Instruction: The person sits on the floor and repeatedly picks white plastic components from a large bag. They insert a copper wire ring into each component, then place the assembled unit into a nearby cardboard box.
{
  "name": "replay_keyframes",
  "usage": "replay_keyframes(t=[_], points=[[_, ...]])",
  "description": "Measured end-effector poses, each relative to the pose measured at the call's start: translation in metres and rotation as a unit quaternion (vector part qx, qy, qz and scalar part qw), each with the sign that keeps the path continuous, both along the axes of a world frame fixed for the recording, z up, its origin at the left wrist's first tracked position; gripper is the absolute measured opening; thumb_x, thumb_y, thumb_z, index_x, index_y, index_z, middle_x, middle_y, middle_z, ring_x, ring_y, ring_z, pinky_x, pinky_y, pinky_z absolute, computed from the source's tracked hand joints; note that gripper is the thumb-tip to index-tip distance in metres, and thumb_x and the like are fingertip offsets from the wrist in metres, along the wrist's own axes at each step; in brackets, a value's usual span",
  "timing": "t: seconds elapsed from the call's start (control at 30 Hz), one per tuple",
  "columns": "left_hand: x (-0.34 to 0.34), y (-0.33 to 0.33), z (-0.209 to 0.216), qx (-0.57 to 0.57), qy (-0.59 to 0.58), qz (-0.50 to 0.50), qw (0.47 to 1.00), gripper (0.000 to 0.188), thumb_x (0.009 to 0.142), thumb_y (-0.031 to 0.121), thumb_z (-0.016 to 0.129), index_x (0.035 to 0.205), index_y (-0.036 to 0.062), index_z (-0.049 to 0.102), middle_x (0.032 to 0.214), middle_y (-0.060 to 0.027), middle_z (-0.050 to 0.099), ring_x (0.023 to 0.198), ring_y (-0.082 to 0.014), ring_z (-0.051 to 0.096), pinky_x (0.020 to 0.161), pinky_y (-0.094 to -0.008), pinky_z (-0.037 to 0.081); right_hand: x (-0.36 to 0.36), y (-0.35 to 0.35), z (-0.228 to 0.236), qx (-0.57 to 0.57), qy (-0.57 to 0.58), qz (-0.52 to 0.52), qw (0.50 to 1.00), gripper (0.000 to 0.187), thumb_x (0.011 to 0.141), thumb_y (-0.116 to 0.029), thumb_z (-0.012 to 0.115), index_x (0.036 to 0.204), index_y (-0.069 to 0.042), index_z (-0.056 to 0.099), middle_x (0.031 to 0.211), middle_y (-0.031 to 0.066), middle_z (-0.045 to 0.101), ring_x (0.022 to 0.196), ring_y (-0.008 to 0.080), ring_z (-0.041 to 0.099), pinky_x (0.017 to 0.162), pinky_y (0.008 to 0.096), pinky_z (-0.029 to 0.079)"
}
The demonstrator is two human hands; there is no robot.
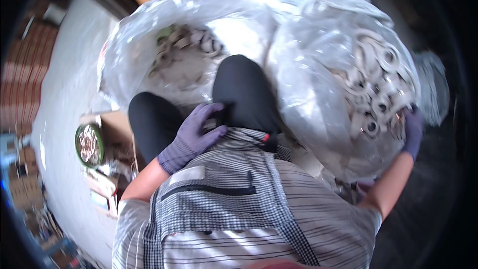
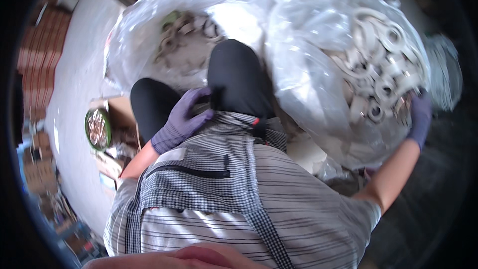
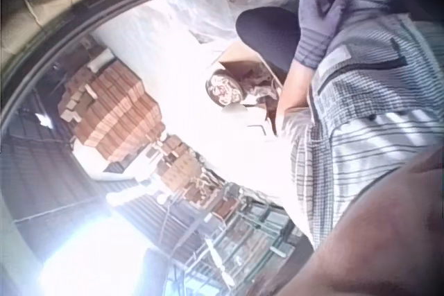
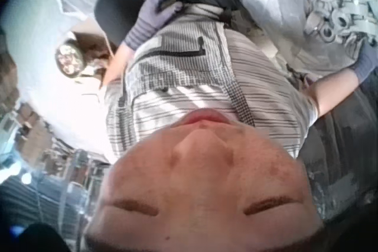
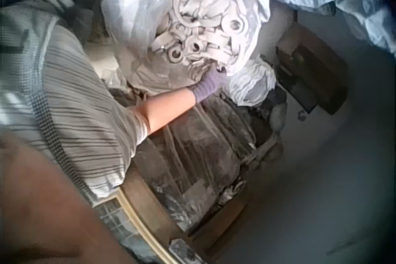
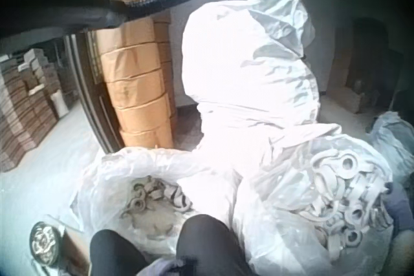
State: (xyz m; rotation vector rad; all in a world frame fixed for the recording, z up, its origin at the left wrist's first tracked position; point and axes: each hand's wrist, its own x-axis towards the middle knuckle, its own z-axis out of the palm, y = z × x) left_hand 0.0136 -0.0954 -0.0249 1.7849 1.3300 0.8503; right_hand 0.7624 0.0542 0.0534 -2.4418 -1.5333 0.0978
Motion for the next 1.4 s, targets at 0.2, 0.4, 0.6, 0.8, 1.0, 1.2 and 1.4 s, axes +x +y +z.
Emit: replay_keyframes(t=[0.2,0.4,0.6,0.8,1.0,1.2,1.4], points=[[-0.052,0.020,-0.025,-0.064,0.053,0.085,0.993,0.050,0.088,0.027,0.076,0.130,0.0032,0.061,0.120,-0.0176,0.064,0.111,-0.0333,0.065,0.098,-0.0397,0.053,-0.177,-0.049,0.070,0.196,0.102,0.113,0.969,0.036,0.103,-0.019,0.056,0.132,0.000,0.064,0.113,0.0167,0.071,0.097,0.0167,0.067,0.083,0.0330,0.052],[-0.153,0.145,-0.110,-0.186,0.344,0.029,0.920,0.067,0.086,0.051,0.069,0.135,0.0066,0.064,0.131,-0.0207,0.066,0.122,-0.0366,0.063,0.107,-0.0442,0.049,-0.421,-0.038,-0.037,0.083,0.535,0.359,0.760,0.029,0.101,-0.012,0.050,0.118,0.004,0.065,0.089,0.0059,0.063,0.063,0.0096,0.050,0.057,0.0228,0.041],[-0.306,0.260,-0.275,-0.259,0.470,0.132,0.834,0.070,0.088,0.051,0.067,0.137,0.0013,0.062,0.133,-0.0236,0.066,0.118,-0.0376,0.067,0.103,-0.0439,0.052,-0.549,0.008,-0.088,-0.098,0.788,0.244,0.557,0.027,0.103,-0.014,0.053,0.123,0.003,0.062,0.081,0.0070,0.058,0.057,0.0082,0.045,0.051,0.0222,0.038],[-0.325,0.318,-0.352,-0.231,0.467,0.246,0.817,0.068,0.085,0.050,0.071,0.132,0.0020,0.065,0.128,-0.0223,0.068,0.111,-0.0357,0.068,0.098,-0.0444,0.053,-0.536,0.030,-0.115,-0.061,0.644,0.309,0.697,0.023,0.106,-0.024,0.047,0.119,-0.006,0.053,0.081,0.0039,0.052,0.054,0.0108,0.042,0.050,0.0274,0.039],[-0.338,0.322,-0.387,-0.258,0.450,0.299,0.801,0.066,0.082,0.049,0.075,0.128,0.0026,0.067,0.123,-0.0211,0.070,0.105,-0.0339,0.070,0.093,-0.0449,0.055,-0.528,0.043,-0.105,-0.126,0.879,0.036,0.459,0.035,0.105,-0.034,0.053,0.124,-0.005,0.052,0.083,0.0054,0.052,0.051,0.0105,0.041,0.048,0.0291,0.040],[-0.339,0.303,-0.388,-0.257,0.433,0.310,0.806,0.064,0.079,0.048,0.079,0.124,0.0033,0.070,0.119,-0.0198,0.072,0.099,-0.0320,0.072,0.089,-0.0453,0.057,-0.536,0.054,-0.108,-0.160,0.881,0.136,0.425,0.050,0.106,-0.046,0.052,0.132,-0.003,0.054,0.080,0.0070,0.053,0.045,0.0094,0.036,0.043,0.0268,0.036],[-0.303,0.294,-0.338,-0.444,0.264,0.101,0.850,0.061,0.079,0.046,0.082,0.119,0.0019,0.068,0.097,-0.0124,0.074,0.077,-0.0232,0.071,0.071,-0.0405,0.059,-0.535,0.048,-0.112,-0.171,0.870,0.172,0.430,0.047,0.106,-0.045,0.053,0.126,-0.003,0.055,0.074,0.0048,0.050,0.045,0.0090,0.035,0.043,0.0271,0.035]])
